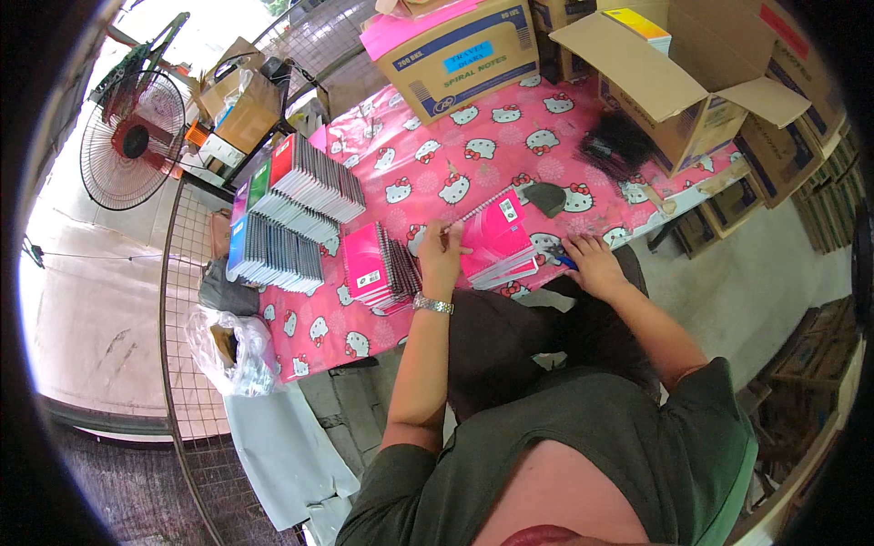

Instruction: The person assembles spiral notebooks by inserting a wire coil through the punched holes of the covers and inner pages, then uses a tool to crimp the ends of the coil.

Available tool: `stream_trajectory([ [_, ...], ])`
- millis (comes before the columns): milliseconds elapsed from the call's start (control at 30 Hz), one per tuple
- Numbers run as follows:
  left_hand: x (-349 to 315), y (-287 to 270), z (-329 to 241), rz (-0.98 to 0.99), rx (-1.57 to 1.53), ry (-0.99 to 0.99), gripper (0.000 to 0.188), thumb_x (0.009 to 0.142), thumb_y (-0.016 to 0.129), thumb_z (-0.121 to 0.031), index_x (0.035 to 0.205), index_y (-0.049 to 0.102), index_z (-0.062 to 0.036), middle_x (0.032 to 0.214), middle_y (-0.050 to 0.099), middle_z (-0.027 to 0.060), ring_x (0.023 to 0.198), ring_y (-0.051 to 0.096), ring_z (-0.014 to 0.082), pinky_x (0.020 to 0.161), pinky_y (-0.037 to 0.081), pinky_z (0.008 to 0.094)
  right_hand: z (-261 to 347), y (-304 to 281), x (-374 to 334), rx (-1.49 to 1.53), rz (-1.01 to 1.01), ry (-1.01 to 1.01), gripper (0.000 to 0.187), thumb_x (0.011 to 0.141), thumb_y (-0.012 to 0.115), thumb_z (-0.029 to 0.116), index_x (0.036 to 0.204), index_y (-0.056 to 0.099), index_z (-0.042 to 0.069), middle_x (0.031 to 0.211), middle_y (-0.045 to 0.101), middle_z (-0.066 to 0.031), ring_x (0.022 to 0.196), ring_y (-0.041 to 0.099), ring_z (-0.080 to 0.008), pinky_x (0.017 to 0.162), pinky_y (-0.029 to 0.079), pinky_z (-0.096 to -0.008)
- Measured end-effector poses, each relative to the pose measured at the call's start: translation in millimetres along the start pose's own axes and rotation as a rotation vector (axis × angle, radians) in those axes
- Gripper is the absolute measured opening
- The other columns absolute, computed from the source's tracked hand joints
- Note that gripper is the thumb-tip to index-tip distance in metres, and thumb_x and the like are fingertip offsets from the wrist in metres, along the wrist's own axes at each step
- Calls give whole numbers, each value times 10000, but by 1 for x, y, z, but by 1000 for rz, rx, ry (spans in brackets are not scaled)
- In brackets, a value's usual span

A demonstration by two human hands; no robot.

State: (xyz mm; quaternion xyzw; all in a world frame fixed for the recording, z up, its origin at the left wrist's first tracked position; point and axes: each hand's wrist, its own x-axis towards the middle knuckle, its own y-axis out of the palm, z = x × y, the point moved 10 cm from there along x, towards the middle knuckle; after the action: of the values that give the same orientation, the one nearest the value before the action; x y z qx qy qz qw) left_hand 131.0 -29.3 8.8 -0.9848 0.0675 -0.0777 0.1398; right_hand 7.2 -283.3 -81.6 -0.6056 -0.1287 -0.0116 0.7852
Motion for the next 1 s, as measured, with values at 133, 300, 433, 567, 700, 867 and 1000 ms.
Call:
stream_trajectory([
  [133,-1,5,-14,-30,-60,185,183,972,599,-141,1011,573,37,893,556,71,696,629,128,530,582,276,3,-45,9,458,-251,158,616,804,732,257,1341,496,70,1210,543,-181,1133,501,-382,1005,388,-482],
  [300,5,-1,21,60,18,-74,212,950,592,-52,1141,559,34,957,589,102,696,655,152,562,589,280,97,-119,47,585,-379,-82,613,774,748,277,1298,518,59,1174,550,-178,1111,514,-384,960,411,-477],
  [433,-3,2,-6,-1,-19,175,178,931,588,-5,1107,591,20,879,634,86,659,662,144,517,544,265,125,-115,69,571,-277,-119,582,759,752,292,1249,553,50,1149,563,-157,1094,532,-359,942,414,-474],
  [567,2,-8,25,23,-66,11,214,904,612,8,1118,611,0,775,660,60,648,659,131,505,489,238,143,-120,76,422,-248,-106,537,776,746,298,1227,581,60,1135,566,-146,1081,542,-344,951,413,-462],
  [700,-1,-2,23,26,-167,-65,242,881,642,7,1122,622,-10,735,649,39,660,641,121,507,465,236,145,-116,80,330,-229,-108,503,782,727,290,1211,587,67,1059,587,-142,974,582,-321,827,466,-455],
  [867,-16,-16,-38,-123,320,372,158,896,631,8,1051,653,29,925,661,38,789,648,131,638,565,259,139,-55,72,1591,519,469,422,870,675,257,1239,577,77,993,597,-126,884,619,-273,732,509,-402],
  [1000,-38,-90,-45,-498,-124,336,160,893,656,-32,1041,651,31,943,649,59,778,651,160,547,558,247,117,-110,71,933,-115,-33,446,876,673,237,1270,556,62,1104,560,-157,1040,567,-319,899,468,-403],
])
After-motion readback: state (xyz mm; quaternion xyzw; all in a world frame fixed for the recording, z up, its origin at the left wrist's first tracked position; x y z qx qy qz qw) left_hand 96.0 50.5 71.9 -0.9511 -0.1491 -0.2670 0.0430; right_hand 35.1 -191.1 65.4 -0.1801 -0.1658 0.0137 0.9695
